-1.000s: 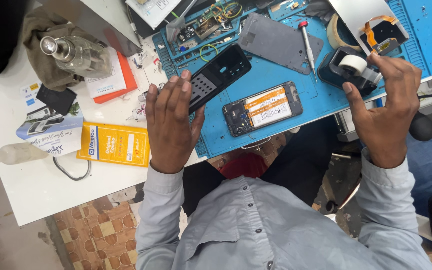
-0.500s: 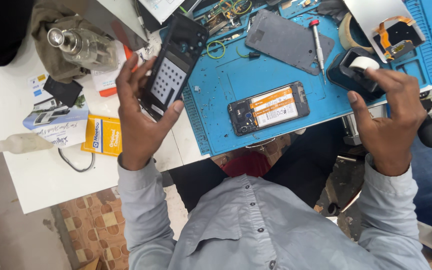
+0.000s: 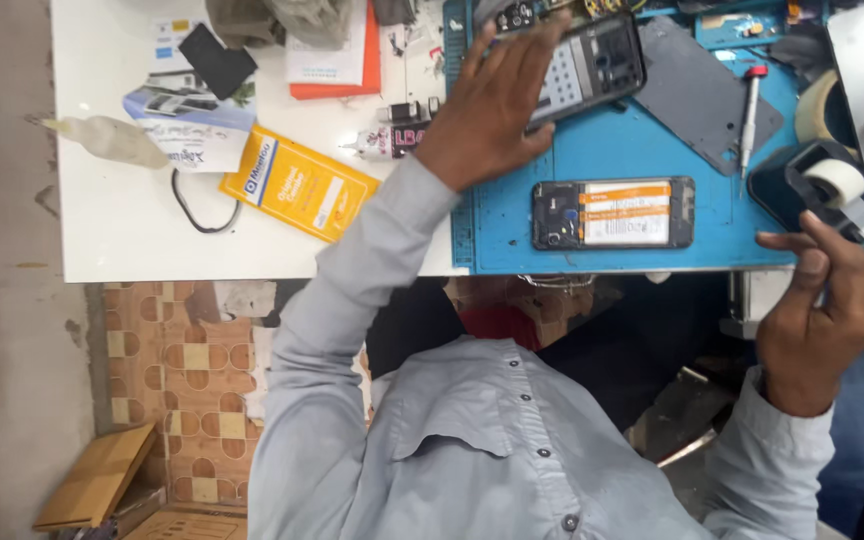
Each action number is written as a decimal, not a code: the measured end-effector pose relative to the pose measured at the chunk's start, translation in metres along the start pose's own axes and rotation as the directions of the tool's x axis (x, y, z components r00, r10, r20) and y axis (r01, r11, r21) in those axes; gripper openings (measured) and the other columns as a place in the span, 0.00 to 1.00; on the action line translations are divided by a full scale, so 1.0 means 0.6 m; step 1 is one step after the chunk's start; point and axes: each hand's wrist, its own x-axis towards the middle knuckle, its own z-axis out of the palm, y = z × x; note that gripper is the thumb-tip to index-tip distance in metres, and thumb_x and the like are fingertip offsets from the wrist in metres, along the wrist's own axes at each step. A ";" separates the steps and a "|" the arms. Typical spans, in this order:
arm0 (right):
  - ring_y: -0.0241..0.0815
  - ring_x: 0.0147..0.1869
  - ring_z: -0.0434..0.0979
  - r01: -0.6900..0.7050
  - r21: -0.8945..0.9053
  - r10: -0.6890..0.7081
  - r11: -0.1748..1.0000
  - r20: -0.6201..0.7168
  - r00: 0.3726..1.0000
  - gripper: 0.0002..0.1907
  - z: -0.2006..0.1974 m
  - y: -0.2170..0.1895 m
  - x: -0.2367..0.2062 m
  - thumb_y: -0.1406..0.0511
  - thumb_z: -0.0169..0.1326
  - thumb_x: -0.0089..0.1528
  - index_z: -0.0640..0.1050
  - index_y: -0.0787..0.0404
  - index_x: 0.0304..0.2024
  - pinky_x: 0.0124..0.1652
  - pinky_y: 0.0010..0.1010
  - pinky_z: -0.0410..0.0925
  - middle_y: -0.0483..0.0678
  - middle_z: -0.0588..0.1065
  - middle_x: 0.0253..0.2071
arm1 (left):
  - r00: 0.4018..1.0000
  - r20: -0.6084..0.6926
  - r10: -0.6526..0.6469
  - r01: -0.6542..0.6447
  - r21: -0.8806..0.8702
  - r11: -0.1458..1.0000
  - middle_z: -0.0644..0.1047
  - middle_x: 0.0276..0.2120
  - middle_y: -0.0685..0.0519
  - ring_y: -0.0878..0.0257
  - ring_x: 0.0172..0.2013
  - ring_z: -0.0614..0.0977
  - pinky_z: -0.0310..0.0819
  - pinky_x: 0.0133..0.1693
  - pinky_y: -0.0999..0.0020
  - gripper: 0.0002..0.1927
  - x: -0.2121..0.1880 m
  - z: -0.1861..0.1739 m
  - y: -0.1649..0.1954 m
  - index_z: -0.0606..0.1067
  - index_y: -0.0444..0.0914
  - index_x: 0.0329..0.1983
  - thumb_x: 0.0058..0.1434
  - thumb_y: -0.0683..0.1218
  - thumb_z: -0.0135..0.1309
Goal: The person works on a disassembled smartphone at a repair bench. They use a plastic pry tool to separate internal components, then use a screwdriver to remove and reinsert screws while handling the phone's battery and circuit board.
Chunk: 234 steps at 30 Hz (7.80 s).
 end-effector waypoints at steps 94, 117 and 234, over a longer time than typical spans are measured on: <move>0.49 0.57 0.83 -0.441 0.547 0.208 0.712 0.436 0.876 0.30 0.234 -0.029 0.194 0.78 0.55 0.70 0.51 0.60 0.63 0.58 0.39 0.81 0.60 0.77 0.49 | 0.991 0.040 -0.131 0.136 -0.298 0.945 0.74 0.60 0.45 0.48 0.63 0.73 0.63 0.66 0.42 0.21 -0.162 -0.054 0.011 0.73 0.35 0.60 0.68 0.49 0.60; 0.53 0.50 0.82 -0.170 0.399 0.019 0.901 0.355 0.935 0.40 0.246 -0.041 0.152 0.82 0.53 0.68 0.48 0.51 0.70 0.53 0.42 0.80 0.62 0.74 0.48 | 0.992 0.122 0.031 -0.003 -0.227 0.974 0.73 0.63 0.48 0.51 0.65 0.72 0.60 0.67 0.43 0.25 -0.159 -0.045 0.004 0.74 0.36 0.64 0.73 0.58 0.54; 0.54 0.44 0.84 0.244 -0.111 -0.157 0.963 0.504 0.849 0.26 0.217 -0.145 0.176 0.70 0.64 0.64 0.58 0.70 0.48 0.38 0.34 0.76 0.68 0.76 0.53 | 0.975 0.197 0.102 -0.080 -0.118 0.990 0.71 0.67 0.52 0.56 0.70 0.66 0.53 0.70 0.41 0.36 -0.155 -0.029 0.040 0.74 0.37 0.67 0.71 0.67 0.47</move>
